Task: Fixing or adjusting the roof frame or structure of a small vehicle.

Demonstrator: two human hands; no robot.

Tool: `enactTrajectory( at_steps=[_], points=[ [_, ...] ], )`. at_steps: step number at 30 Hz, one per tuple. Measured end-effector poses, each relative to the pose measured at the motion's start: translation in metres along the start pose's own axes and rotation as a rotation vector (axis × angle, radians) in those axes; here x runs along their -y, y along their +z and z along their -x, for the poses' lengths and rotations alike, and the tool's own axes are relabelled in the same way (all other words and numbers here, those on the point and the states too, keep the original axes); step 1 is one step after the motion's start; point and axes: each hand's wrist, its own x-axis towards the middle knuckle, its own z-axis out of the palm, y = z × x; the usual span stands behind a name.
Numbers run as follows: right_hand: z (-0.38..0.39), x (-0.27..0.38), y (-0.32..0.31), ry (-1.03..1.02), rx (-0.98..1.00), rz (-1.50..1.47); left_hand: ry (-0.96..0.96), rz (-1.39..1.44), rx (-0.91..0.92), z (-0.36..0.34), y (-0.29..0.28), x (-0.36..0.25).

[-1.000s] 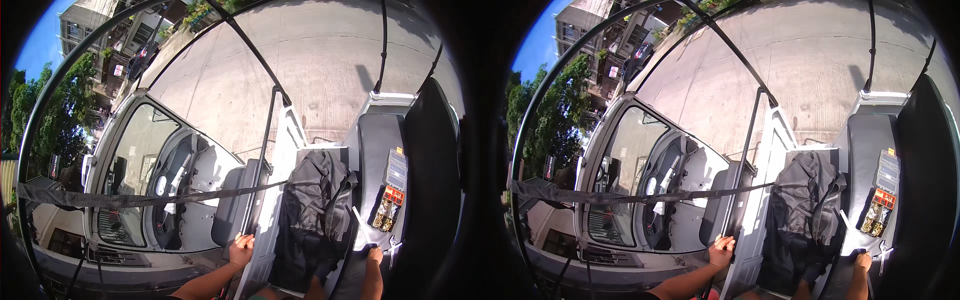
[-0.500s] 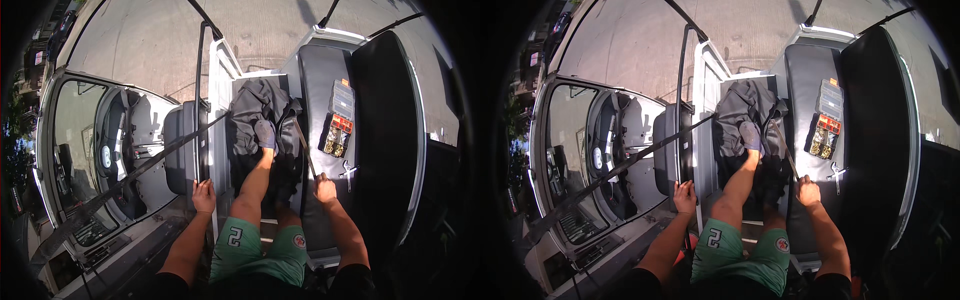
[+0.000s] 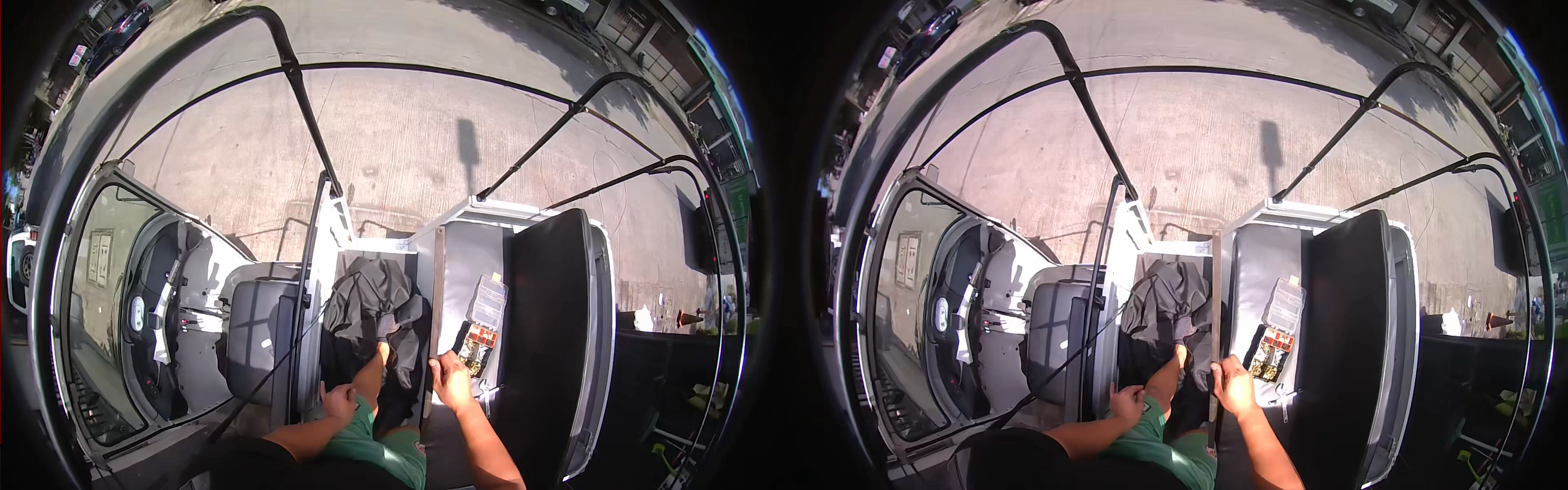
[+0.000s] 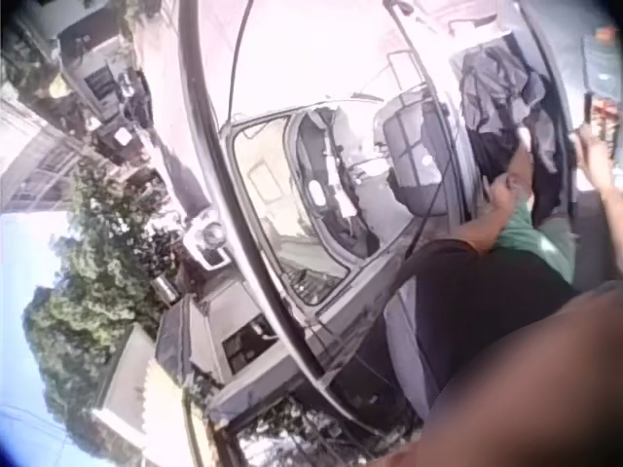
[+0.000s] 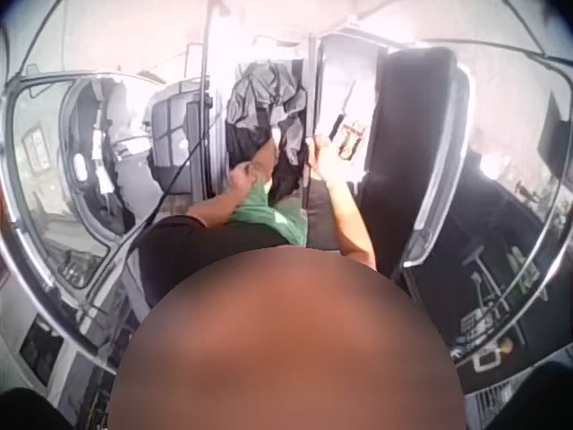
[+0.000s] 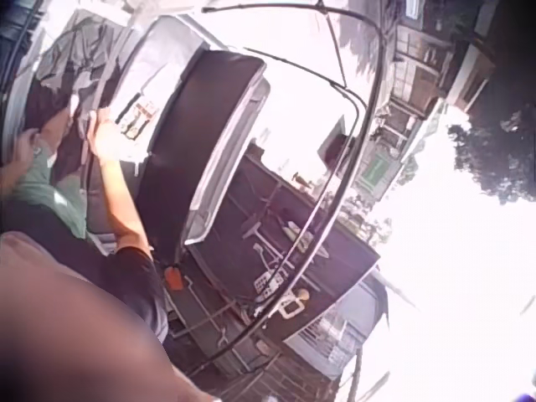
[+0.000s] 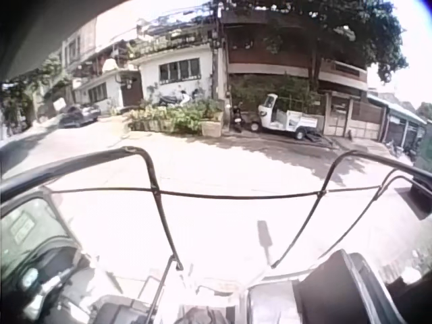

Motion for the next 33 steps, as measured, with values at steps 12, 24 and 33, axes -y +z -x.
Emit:
enactTrajectory(
  at_steps=[12,24,33],
  points=[
    [-0.175,0.271,-0.212,-0.428,-0.327,0.369,0.184,0.922,0.41,-0.154,-0.084,-0.281],
    [-0.234,0.409,-0.329,-0.938,-0.589,1.05,0.884,0.934,-0.348,-0.223,-0.24,-0.405],
    [-0.308,0.361,-0.331,-0.999,-0.548,1.071,1.309,0.635,-1.058,-0.187,-0.397,-0.439]
  ],
)
